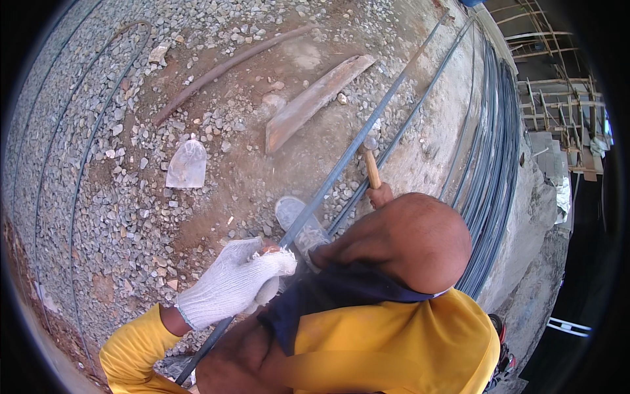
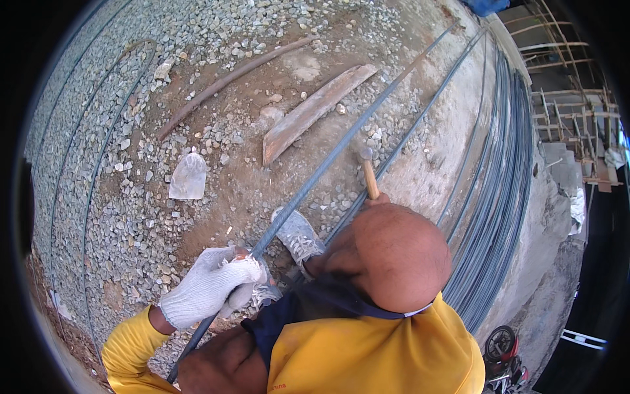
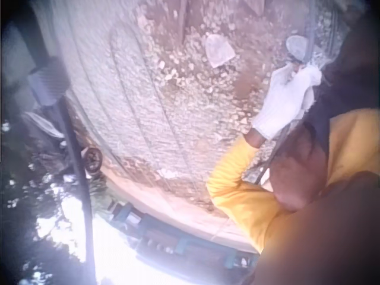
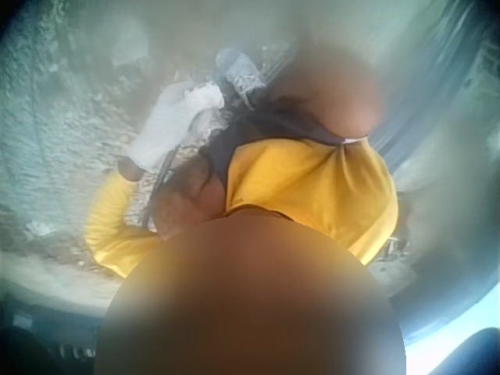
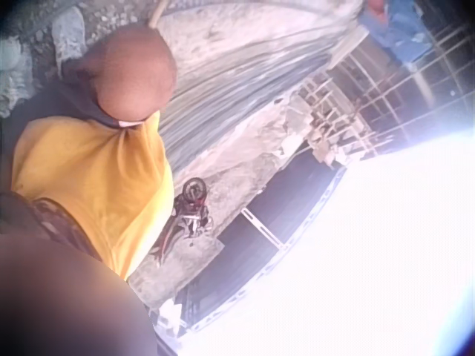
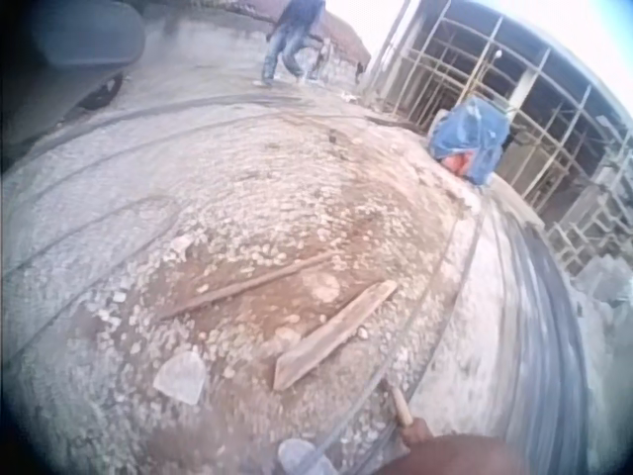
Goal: The person uses a sledgehammer to repeatedly strike a long metal rod laid on a gravel surface. They reposition the rod and continue hammering along its length. A second person briefly appears nearby but does not assist.
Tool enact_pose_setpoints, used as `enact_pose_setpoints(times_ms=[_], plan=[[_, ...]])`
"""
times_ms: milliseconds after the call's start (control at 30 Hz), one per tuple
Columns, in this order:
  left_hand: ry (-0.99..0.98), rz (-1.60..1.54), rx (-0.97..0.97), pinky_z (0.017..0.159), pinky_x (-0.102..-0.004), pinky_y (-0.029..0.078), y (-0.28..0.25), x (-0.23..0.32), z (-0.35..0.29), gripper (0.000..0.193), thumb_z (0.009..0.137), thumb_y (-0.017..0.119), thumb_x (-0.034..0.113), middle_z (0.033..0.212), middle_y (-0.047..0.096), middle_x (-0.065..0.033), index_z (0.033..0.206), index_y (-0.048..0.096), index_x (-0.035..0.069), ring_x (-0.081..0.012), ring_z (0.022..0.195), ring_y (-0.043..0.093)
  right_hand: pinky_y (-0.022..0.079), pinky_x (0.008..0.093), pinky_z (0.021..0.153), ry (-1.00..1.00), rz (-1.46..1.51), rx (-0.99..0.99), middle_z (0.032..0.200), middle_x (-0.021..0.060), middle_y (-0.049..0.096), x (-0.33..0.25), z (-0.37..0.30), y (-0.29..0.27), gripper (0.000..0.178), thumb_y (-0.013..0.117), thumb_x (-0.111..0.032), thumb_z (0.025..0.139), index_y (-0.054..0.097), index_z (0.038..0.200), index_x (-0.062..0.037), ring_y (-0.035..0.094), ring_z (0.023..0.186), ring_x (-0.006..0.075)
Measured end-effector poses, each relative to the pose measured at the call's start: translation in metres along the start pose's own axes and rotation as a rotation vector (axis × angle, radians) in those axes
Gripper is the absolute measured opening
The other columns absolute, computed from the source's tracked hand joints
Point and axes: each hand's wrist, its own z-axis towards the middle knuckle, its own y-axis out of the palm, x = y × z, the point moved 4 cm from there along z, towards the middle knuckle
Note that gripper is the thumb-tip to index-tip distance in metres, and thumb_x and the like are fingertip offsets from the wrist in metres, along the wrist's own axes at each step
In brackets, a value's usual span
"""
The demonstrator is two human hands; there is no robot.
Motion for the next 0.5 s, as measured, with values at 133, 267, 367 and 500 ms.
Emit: enact_pose_setpoints(times_ms=[133, 267, 367, 500], plan=[[-0.001, -0.561, -0.136, 0.041, -0.0256, 0.032, -0.008, -0.013, 0.001, 0.036, 0.112, 0.057, 0.038, 0.058, 0.046, 0.0029, 0.104, 0.071, 0.005, -0.0071, 0.044, 0.04, 0.053, 0.0372, 0.065, -0.312, -0.232, -0.212, 0.089, 0.0091, 0.072, -0.106, -0.089, -0.013, 0.021, 0.075, -0.013, 0.088, 0.071, 0.106, -0.0041, 0.069, 0.074, 0.0231], [0.0, -0.704, -0.203, 0.038, -0.0268, 0.029, -0.008, -0.039, 0.017, 0.04, 0.112, 0.057, 0.044, 0.057, 0.042, 0.0033, 0.106, 0.068, 0.005, -0.0084, 0.04, 0.034, 0.054, 0.0378, 0.069, -0.578, -0.427, -0.364, 0.095, 0.0088, 0.074, -0.205, -0.132, -0.001, 0.022, 0.076, -0.015, 0.088, 0.073, 0.108, -0.0059, 0.071, 0.08, 0.0238], [-0.026, -0.844, -0.281, 0.039, -0.029, 0.035, -0.006, -0.061, 0.033, 0.048, 0.11, 0.058, 0.048, 0.056, 0.047, 0.0002, 0.102, 0.064, 0.002, -0.0102, 0.038, 0.039, 0.055, 0.0382, 0.073, -0.711, -0.525, -0.418, 0.1, 0.0085, 0.075, -0.254, -0.144, 0.002, 0.023, 0.077, -0.016, 0.089, 0.075, 0.11, -0.0072, 0.072, 0.085, 0.0242], [-0.057, -1.033, -0.492, 0.037, -0.0286, 0.033, -0.007, -0.087, 0.052, 0.052, 0.111, 0.054, 0.053, 0.052, 0.043, 0.0013, 0.104, 0.065, 0.002, -0.0106, 0.035, 0.036, 0.056, 0.0388, 0.077, -0.819, -0.613, -0.447, 0.106, 0.0082, 0.077, -0.289, -0.153, 0.0, 0.024, 0.078, -0.017, 0.09, 0.076, 0.113, -0.0089, 0.074, 0.091, 0.0249]])
